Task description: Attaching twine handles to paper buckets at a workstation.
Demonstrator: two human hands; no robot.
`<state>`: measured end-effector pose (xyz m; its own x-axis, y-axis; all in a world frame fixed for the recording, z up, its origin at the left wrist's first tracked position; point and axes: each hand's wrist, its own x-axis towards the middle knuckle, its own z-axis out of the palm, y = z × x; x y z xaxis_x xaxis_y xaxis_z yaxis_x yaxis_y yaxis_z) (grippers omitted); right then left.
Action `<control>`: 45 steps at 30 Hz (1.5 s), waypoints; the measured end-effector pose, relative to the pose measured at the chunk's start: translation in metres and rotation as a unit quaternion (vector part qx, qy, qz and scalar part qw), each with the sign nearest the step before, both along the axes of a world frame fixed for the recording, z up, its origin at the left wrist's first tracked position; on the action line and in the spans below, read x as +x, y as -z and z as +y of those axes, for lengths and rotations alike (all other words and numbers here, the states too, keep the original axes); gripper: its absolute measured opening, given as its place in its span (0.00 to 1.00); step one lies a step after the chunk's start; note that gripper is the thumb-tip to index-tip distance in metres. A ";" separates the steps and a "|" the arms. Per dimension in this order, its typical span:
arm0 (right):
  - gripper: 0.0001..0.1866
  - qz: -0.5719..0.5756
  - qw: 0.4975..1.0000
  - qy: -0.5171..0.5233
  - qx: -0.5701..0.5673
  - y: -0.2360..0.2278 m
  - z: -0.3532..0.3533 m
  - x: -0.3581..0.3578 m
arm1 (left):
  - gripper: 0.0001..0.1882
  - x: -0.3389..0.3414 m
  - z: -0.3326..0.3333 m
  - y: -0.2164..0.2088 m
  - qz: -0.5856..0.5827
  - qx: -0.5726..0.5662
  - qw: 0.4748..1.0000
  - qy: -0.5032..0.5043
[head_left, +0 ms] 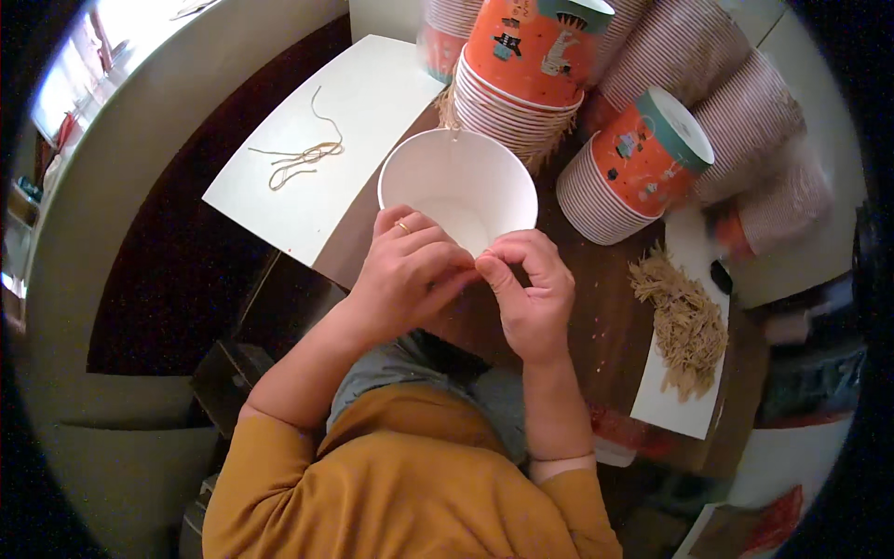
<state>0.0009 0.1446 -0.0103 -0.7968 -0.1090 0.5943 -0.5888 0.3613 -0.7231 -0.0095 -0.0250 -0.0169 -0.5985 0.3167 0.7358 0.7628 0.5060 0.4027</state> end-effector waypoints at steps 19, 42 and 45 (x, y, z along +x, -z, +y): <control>0.11 0.071 0.939 -0.219 0.255 -0.041 0.000 0.040 | 0.35 0.002 -0.006 0.001 -0.013 0.090 0.995 0.040; 0.17 0.190 0.942 0.246 0.124 -0.020 0.065 0.000 | 0.41 -0.012 -0.014 0.012 -0.430 0.449 0.753 0.216; 0.26 0.307 0.936 0.092 0.147 -0.026 0.070 -0.012 | 0.51 -0.012 -0.004 -0.021 -0.364 0.469 0.749 0.294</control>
